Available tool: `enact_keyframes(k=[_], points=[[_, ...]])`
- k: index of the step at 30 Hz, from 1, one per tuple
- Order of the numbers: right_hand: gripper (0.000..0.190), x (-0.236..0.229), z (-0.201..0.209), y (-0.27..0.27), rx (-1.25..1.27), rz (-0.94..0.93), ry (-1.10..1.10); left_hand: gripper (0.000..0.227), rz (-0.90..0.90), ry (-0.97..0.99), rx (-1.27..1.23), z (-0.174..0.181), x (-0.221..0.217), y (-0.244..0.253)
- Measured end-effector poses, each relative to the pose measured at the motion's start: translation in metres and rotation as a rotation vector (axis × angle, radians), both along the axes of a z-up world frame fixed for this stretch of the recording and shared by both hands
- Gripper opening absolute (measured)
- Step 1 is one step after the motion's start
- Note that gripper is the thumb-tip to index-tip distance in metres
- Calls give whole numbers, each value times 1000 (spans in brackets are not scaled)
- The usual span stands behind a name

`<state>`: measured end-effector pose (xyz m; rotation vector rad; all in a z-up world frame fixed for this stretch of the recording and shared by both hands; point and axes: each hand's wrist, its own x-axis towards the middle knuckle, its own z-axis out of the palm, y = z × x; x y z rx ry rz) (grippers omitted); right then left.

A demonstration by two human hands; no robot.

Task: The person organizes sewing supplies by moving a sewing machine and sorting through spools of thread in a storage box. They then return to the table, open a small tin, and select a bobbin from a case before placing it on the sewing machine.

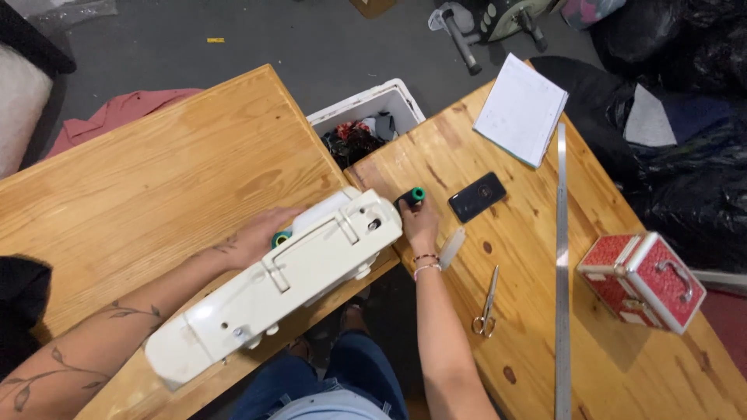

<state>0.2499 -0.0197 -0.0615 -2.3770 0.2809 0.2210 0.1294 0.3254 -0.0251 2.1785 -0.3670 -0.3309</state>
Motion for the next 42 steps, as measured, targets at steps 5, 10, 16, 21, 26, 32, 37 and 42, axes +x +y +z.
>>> enact_keyframes(k=[5, 10, 16, 21, 26, 32, 37, 42], points=[[51, -9, 1, -7, 70, 8, 11, 73, 67, 84, 88, 6, 3, -2], [75, -30, 29, -21, 217, -65, 6, 48, 220, 248, 311, -1, 19, 8], [18, -36, 74, -9, 252, 1, -495, 48, 620, 9, -39, 98, 45, 11], [48, -26, 163, 46, 580, 546, -539, 38, 383, -167, -621, 177, 48, -30], [59, -18, 197, 79, 845, 711, -440, 57, 400, -205, -825, 205, 44, -65], [45, -23, 214, 77, 546, 507, -984, 47, 376, 302, -1057, 242, 8, -66], [38, -38, 240, 55, 219, 431, -1166, 30, 269, 5, -760, 282, -10, -59], [51, -63, 221, 32, 650, 637, -617, 24, 248, -314, -503, 291, -8, -53]])
